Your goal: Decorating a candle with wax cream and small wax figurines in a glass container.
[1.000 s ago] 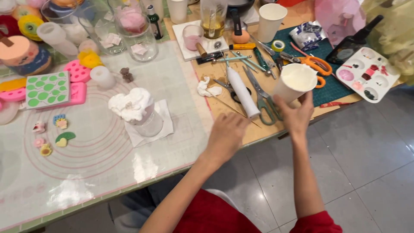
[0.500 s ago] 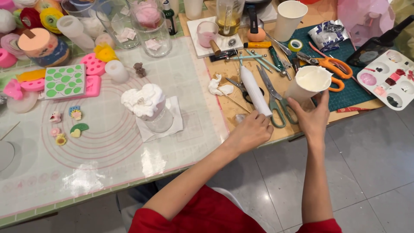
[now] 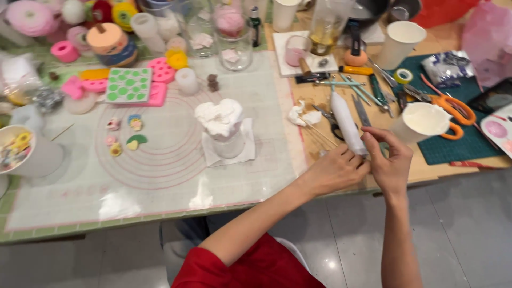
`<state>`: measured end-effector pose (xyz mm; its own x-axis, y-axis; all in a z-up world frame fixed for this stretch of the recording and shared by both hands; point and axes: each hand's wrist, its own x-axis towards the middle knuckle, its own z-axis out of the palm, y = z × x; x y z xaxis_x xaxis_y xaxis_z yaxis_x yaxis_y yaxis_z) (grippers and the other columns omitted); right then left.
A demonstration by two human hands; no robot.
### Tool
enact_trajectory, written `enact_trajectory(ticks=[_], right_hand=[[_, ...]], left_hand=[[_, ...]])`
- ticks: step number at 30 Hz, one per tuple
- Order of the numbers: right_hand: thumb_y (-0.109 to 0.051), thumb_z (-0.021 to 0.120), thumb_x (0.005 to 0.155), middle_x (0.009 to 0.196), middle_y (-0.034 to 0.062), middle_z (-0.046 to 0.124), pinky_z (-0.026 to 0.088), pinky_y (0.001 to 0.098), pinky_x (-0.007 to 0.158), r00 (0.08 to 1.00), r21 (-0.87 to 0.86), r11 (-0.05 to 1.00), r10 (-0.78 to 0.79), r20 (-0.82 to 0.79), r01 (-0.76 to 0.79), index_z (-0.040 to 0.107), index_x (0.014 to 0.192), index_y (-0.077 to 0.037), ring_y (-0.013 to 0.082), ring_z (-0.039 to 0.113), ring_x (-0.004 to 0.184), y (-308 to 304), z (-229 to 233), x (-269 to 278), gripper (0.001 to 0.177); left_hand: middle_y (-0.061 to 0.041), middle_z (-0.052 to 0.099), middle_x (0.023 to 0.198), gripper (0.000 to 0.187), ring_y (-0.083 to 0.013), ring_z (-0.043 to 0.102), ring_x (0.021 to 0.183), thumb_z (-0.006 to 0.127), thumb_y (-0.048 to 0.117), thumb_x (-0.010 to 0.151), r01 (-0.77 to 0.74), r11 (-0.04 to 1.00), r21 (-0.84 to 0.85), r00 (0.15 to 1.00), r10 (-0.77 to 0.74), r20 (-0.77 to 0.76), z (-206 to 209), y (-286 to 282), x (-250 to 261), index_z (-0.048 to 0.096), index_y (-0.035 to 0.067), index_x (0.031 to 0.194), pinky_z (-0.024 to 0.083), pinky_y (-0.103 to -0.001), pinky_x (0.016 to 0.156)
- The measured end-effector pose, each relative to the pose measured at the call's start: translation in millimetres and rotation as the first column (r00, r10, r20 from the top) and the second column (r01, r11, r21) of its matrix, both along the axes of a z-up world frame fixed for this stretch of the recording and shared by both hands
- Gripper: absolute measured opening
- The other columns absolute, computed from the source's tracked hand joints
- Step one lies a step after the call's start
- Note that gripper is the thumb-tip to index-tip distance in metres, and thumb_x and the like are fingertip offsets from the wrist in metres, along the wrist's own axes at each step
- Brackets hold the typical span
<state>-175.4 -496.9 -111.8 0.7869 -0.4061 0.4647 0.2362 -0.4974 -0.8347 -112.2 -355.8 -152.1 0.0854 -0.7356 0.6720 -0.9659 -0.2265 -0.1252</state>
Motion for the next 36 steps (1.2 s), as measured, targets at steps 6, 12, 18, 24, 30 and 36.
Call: enact_trajectory(ticks=[6, 12, 18, 24, 30, 36], right_hand=[[-0.007, 0.071, 0.1, 0.099, 0.0082, 0.072, 0.049, 0.0306, 0.083, 0.988, -0.296, 0.948, 0.084, -0.126, -0.118, 0.075, 0.119, -0.005, 0.0158, 0.065, 0.089, 16, 24, 27, 0.019], [-0.014, 0.075, 0.09, 0.092, 0.0027, 0.067, 0.04, 0.0362, 0.087, 0.971, -0.544, 0.808, 0.145, -0.192, -0.228, 0.076, 0.123, -0.014, 0.0198, 0.059, 0.087, 43, 30, 53, 0.033], [-0.018, 0.076, 0.086, 0.09, 0.0022, 0.064, 0.035, 0.039, 0.091, 0.977, -0.753, 0.636, 0.012, -0.212, -0.171, 0.078, 0.122, -0.02, 0.0229, 0.055, 0.094, 50, 16, 72, 0.035], [-0.02, 0.077, 0.09, 0.096, 0.0006, 0.073, 0.035, 0.0384, 0.093, 0.978, -0.728, 0.665, 0.016, -0.21, -0.167, 0.081, 0.105, -0.015, 0.0221, 0.057, 0.093, 48, 5, 87, 0.017], [-0.021, 0.079, 0.089, 0.092, 0.0021, 0.071, 0.033, 0.0386, 0.087, 0.969, -0.692, 0.701, -0.004, -0.248, -0.174, 0.08, 0.109, -0.013, 0.0224, 0.058, 0.088, 48, 10, 95, 0.022], [-0.016, 0.079, 0.091, 0.089, 0.0014, 0.069, 0.039, 0.0342, 0.081, 0.988, -0.559, 0.816, 0.1, -0.118, -0.149, 0.078, 0.113, -0.011, 0.0193, 0.054, 0.077, 92, 49, 85, 0.022]], left_hand=[[-0.004, 0.066, 0.08, 0.026, -0.0199, 0.066, 0.075, 0.067, 0.004, 0.085, -0.026, 0.992, -0.122, 0.949, -0.013, -0.316, 37, 66, -5, 0.067, 0.008, 0.111, 0.048, -0.036, 0.079], [-0.007, 0.072, 0.079, 0.007, -0.0206, 0.069, 0.066, 0.065, 0.011, 0.096, -0.152, 0.912, -0.381, 0.666, -0.191, -0.722, 44, 95, -12, 0.068, 0.006, 0.1, 0.057, -0.034, 0.082], [-0.011, 0.076, 0.079, 0.015, -0.0219, 0.079, 0.078, 0.073, 0.014, 0.091, -0.359, 0.858, -0.368, 0.37, -0.232, -0.9, 36, 109, -10, 0.065, 0.002, 0.09, 0.061, -0.031, 0.069], [-0.012, 0.075, 0.072, 0.006, -0.0185, 0.077, 0.067, 0.069, 0.005, 0.089, -0.497, 0.813, -0.304, 0.28, -0.181, -0.943, 51, 155, -28, 0.066, 0.001, 0.092, 0.058, -0.028, 0.064], [-0.012, 0.077, 0.076, 0.005, -0.0146, 0.078, 0.073, 0.067, 0.004, 0.093, -0.532, 0.77, -0.351, 0.141, -0.329, -0.934, 79, 224, -51, 0.066, 0.001, 0.097, 0.058, -0.026, 0.066], [-0.009, 0.079, 0.086, 0.029, -0.0141, 0.073, 0.081, 0.069, 0.0, 0.09, -0.636, 0.734, -0.239, 0.469, 0.121, -0.875, 100, 303, -62, 0.076, 0.004, 0.118, 0.056, -0.027, 0.076]])
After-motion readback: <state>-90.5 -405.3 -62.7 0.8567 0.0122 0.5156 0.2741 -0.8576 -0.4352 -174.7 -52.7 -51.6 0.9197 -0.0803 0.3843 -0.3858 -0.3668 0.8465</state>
